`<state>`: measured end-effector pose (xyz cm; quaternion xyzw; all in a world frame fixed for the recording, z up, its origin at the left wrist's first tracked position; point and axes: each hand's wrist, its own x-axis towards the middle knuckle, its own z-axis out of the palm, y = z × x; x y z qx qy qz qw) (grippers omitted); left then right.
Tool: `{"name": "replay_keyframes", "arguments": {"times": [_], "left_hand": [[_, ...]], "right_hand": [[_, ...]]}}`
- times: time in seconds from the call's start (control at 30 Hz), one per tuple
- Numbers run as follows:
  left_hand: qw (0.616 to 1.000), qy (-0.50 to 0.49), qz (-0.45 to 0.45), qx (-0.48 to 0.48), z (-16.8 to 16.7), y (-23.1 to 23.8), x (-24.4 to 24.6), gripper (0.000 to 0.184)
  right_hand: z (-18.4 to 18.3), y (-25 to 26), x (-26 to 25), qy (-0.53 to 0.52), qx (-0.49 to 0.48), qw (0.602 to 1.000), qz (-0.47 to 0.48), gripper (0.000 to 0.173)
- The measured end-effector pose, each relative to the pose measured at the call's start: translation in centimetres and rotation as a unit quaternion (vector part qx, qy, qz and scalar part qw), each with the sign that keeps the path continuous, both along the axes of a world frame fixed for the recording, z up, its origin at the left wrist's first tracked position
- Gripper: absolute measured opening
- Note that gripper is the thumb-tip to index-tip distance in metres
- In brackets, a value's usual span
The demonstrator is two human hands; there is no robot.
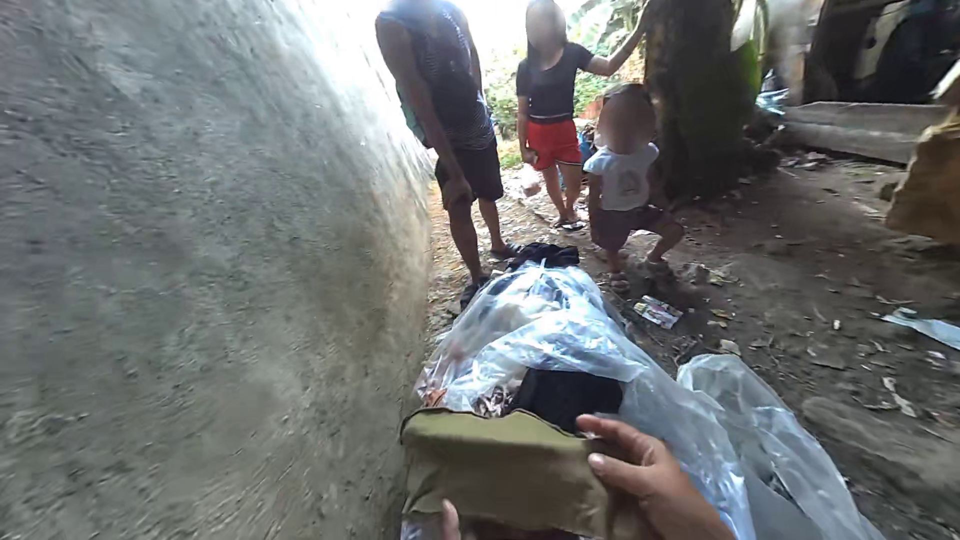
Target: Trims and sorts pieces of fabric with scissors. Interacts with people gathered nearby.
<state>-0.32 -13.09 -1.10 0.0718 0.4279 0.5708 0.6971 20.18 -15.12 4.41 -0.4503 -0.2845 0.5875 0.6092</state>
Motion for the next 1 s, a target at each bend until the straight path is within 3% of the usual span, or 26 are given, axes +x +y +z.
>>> {"name": "replay_keyframes", "arguments": {"times": [0.07,0.17,0.3,0.37,0.5,0.6,0.77,0.87,1.0], "left_hand": [[0.997,0.005,0.065,0.049,0.6,1.7,-0.7,0.039],[0.988,0.006,0.153,0.025,0.2,4.1,-2.0,0.031],[0.989,-0.006,0.149,-0.005,0.9,4.7,-3.5,0.029],[0.992,0.002,0.125,-0.005,2.7,4.8,-4.0,0.03],[0.991,0.039,0.1,0.08,6.7,7.2,-5.1,0.026],[0.988,0.045,0.11,0.101,9.7,11.4,-5.2,0.023],[0.971,0.094,0.137,0.17,14.9,15.7,-5.3,0.018],[0.97,0.128,0.121,0.17,13.7,17.5,-5.3,0.017],[0.98,0.193,0.043,0.019,4.9,18.0,-4.6,0.022]], "right_hand": [[1.3,-1.5,1.3,-0.007,0.032,0.999,-0.027,0.043],[3.4,-3.7,3.6,-0.036,0.093,0.992,-0.077,0.044],[5.6,-6.2,7.5,-0.065,0.134,0.98,-0.134,0.048],[6.2,-6.2,9.0,-0.084,0.103,0.983,-0.126,0.046],[5.2,-2.2,12.4,-0.05,0.03,0.993,-0.1,0.054],[6.2,2.5,13.7,-0.054,-0.041,0.983,-0.17,0.038],[10.5,7.1,13.9,-0.095,0.029,0.958,-0.267,0.038],[7.9,9.0,15.2,-0.188,0.017,0.937,-0.294,0.04],[-3.2,9.8,17.9,-0.251,-0.108,0.929,-0.25,0.042]]}}
